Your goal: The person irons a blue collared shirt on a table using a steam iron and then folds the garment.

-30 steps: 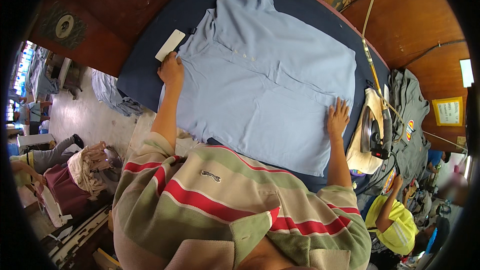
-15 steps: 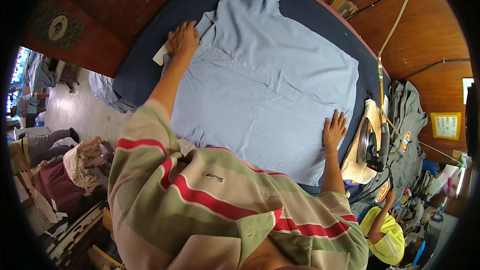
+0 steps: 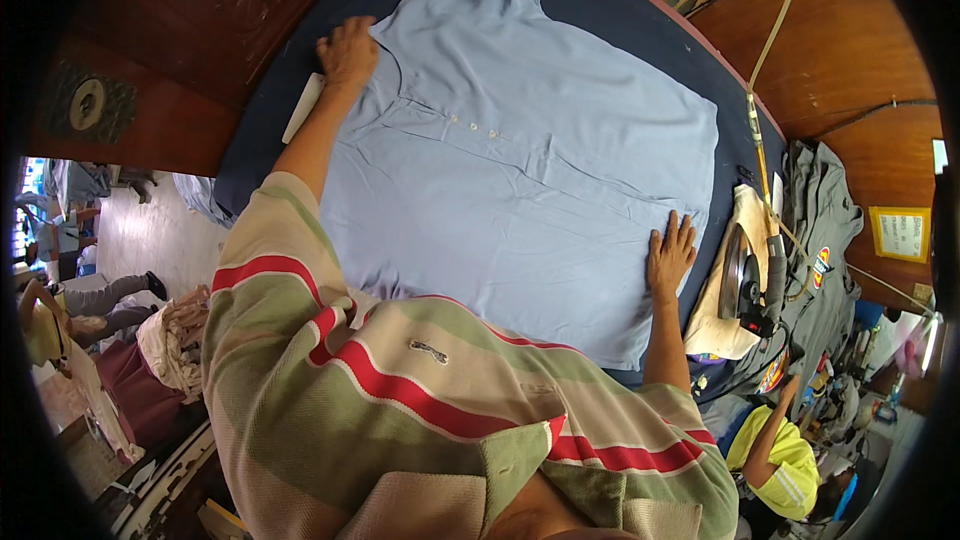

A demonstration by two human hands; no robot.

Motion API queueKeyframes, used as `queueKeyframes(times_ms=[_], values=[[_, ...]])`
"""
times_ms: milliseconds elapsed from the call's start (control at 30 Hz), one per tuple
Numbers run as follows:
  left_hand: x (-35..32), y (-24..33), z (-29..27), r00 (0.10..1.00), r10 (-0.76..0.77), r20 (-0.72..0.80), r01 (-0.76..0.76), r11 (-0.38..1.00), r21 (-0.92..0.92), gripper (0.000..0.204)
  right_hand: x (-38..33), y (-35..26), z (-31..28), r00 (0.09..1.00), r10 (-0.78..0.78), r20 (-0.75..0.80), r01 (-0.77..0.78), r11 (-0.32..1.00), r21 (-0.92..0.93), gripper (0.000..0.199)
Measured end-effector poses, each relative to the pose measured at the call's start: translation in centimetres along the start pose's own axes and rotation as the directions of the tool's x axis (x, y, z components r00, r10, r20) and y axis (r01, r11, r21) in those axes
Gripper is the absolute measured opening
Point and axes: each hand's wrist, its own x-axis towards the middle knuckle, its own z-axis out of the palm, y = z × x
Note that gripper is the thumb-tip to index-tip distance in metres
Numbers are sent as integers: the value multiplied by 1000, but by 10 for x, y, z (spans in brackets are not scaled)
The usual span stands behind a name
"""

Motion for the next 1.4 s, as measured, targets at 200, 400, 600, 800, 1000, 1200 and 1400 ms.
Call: queueKeyframes(times_ms=[200, 400, 600, 800, 1000, 1200, 1400], values=[[28, 1, -3, 955, -75, 288, 44, 993, 113, 33, 4, 1, -21, 997, 20, 79, -24, 998, 51, 54], [35, 27, -2, 983, 173, -59, -181, 966, -184, 21, 91, -10, -23, 959, -155, -237, 209, 952, 225, 38], [55, 123, -5, 787, 489, -376, -614, 674, -411, 25, 219, -17, 5, 931, -237, -278, 313, 909, 275, 35], [112, 200, 26, 653, 707, -270, -755, 634, -167, 27, 250, -8, 13, 922, -241, -304, 332, 895, 299, 25], [126, 193, 45, 760, 621, -192, -644, 760, -92, 21, 246, 12, 44, 951, -264, -163, 271, 962, 20, 46], [69, 145, 5, 821, 350, -451, -528, 765, -369, 23, 250, 22, 27, 969, -204, -137, 207, 978, 7, 55], [30, 14, 40, 997, 82, 7, -80, 991, -109, 50, 251, 33, 41, 993, -116, 8, 116, 989, -87, 63]])
